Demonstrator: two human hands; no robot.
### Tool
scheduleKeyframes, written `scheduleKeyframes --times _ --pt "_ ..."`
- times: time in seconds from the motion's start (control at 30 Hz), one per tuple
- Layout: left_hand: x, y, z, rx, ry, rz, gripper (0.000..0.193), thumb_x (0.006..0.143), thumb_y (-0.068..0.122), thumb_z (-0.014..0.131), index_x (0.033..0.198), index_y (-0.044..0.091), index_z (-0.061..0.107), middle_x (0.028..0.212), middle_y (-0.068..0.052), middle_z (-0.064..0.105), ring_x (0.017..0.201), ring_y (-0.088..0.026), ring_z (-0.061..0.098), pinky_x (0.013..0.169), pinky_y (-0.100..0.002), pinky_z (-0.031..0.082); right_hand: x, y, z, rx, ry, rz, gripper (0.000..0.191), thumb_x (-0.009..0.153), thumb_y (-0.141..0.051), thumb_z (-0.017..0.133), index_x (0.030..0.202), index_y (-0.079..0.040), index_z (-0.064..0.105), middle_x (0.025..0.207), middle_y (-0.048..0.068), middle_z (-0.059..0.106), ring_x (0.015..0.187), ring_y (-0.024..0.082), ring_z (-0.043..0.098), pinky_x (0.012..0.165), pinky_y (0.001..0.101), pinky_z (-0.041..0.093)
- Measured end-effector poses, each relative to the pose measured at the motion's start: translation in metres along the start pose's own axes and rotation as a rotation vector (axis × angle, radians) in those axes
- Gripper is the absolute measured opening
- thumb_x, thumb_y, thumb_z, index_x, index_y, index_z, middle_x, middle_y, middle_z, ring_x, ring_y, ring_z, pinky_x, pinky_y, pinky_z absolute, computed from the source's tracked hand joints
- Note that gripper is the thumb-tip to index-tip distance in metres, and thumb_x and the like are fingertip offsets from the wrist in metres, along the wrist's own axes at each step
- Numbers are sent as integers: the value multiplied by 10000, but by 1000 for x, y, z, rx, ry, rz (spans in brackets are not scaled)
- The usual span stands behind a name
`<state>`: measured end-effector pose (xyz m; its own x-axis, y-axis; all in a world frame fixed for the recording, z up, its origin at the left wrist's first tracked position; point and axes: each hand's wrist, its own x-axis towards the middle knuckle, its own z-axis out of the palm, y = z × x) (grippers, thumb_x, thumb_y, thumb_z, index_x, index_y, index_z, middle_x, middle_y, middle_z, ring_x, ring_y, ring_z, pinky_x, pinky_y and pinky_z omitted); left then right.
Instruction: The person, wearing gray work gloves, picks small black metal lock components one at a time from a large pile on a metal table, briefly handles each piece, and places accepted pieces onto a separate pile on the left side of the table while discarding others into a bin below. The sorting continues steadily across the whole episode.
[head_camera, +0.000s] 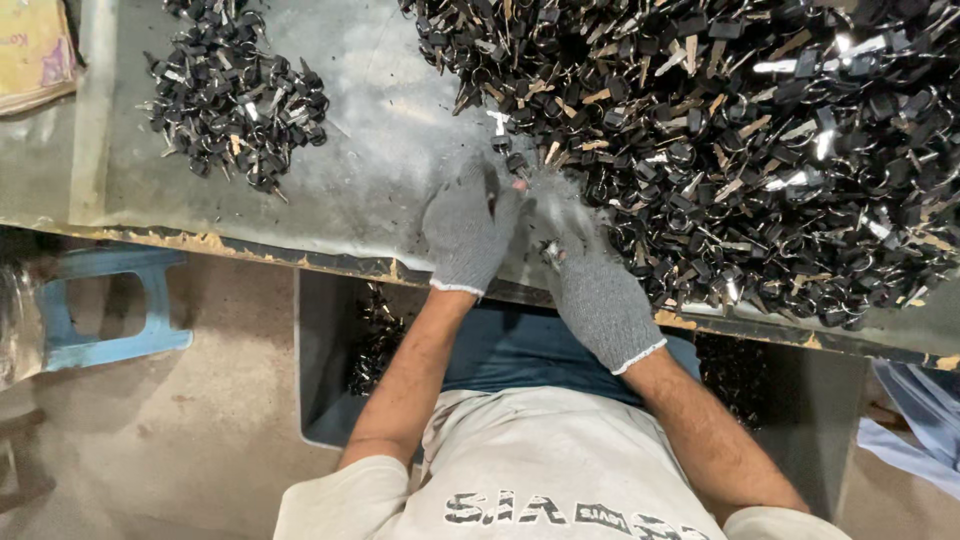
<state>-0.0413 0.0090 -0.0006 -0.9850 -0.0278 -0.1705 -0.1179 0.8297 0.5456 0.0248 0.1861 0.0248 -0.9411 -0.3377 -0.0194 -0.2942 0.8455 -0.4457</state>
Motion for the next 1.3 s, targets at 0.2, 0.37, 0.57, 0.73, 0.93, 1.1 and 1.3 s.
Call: scheduleKeyframes --times 0.2,0.37,0.57,0.73,0.93,1.1,1.3 --pt "15 18 0 71 245 317 358 866 283 755 1165 97 695 920 -134 707 824 -311 680 702 -466 528 -2 -8 -7 80 -22 78 731 933 -165 645 1569 -19 317 1532 279 402 1342 465 511 1007 502 538" --pt "-20 2 5 -64 66 440 266 799 193 747 1053 145 685 968 -91 720 913 -323 698 791 -461 544 -11 0 -4 90 -5 42 649 948 -219 612 1504 1 358 1528 332 379 1177 492 617 848 490 594" --pt "-41 -12 7 -60 54 371 247 827 187 746 1059 125 687 930 -103 701 899 -338 685 774 -478 531 -2 12 12 90 -99 135 356 972 -226 627 1224 20 574 1040 302 668 797 465 703 674 535 591" --pt "-36 -20 14 -12 111 576 269 825 150 702 1083 93 651 1006 -128 685 957 -354 672 824 -475 528 6 5 21 -26 -47 110 221 959 -191 620 1048 11 622 1023 331 662 729 469 697 597 547 578" --pt "-39 -16 18 162 183 710 334 853 117 665 1178 49 631 1040 -151 682 983 -345 675 882 -476 519 8 -5 23 -99 -182 244 166 1017 -120 532 1089 20 584 919 278 700 813 428 735 680 532 603" --pt "-37 -10 2 22 13 453 249 874 198 721 1102 112 672 971 -122 706 951 -346 689 824 -483 519 -2 -6 4 -8 9 157 297 912 -112 598 1152 63 589 1054 347 664 748 478 702 539 559 578" --pt "-40 -12 2 -20 24 429 432 844 173 733 1254 81 633 989 -119 707 943 -351 682 827 -477 518 3 0 -6 106 -124 68 316 974 -204 607 1229 -18 588 919 260 698 775 450 716 641 532 594"
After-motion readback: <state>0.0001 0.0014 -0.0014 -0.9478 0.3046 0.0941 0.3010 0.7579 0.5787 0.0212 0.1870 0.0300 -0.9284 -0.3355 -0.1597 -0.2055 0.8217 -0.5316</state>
